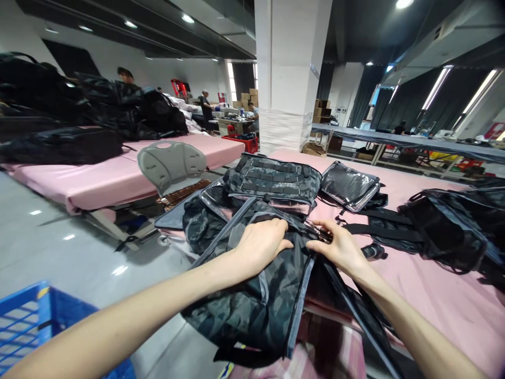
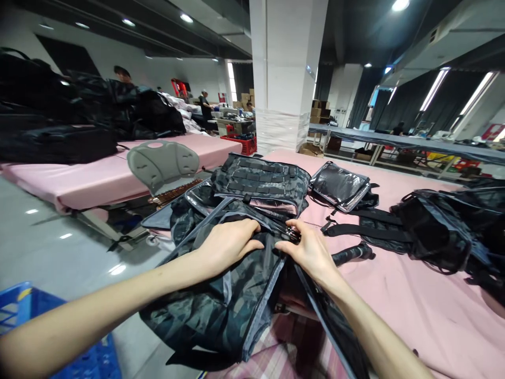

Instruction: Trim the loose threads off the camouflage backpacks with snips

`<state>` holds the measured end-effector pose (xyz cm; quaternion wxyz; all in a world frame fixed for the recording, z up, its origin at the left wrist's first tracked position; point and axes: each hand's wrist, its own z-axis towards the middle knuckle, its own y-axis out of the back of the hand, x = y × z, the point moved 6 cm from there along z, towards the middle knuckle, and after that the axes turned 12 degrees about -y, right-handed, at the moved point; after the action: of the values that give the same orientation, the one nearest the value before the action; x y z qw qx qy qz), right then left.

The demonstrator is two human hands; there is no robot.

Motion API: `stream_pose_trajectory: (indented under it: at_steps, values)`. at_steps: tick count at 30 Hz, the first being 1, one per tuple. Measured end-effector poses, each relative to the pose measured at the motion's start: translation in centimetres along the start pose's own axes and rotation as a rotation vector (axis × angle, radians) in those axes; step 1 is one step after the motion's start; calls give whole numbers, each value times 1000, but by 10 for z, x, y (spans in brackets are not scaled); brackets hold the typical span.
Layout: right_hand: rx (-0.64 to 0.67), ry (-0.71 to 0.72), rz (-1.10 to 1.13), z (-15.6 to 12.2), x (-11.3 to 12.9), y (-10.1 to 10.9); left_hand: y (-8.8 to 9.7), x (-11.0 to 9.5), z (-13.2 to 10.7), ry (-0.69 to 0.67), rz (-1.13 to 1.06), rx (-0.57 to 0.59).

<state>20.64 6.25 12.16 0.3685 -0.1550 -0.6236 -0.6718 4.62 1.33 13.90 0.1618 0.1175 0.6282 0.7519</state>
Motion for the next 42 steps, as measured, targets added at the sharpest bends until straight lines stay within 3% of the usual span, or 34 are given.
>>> stream_pose_trajectory:
  at_steps: [2,5,7,10,12,16,21,24,36,39,42]
  values:
    - [11,-16,-31,2,2,-8,0,-6,1,-70,-114,50]
    - [-3,-26,-1,1,1,-12,10,-21,-10,-352,-503,238]
    - [-17,-19,44,0,-1,-12,28,-21,-17,-440,-668,229]
    - [-32,-4,97,-1,-5,-11,50,3,-15,-293,-374,-84]
    - [-37,3,111,-4,-8,-10,45,9,-17,-215,-76,-163]
    - [-53,29,123,-9,-15,-12,7,-11,-34,-253,106,-98]
    - [-26,30,163,-10,-21,-21,-34,-54,-58,-465,194,-53]
    - [-29,51,171,-12,-19,-24,-46,-57,-62,-452,185,-12]
    - [-19,43,312,-7,-26,-24,-44,-59,-51,-415,113,9]
    - [-73,-76,413,-15,-30,-4,-39,-54,-37,-352,103,67]
    - [-138,-199,447,-50,-35,30,-25,-44,-14,-306,98,23]
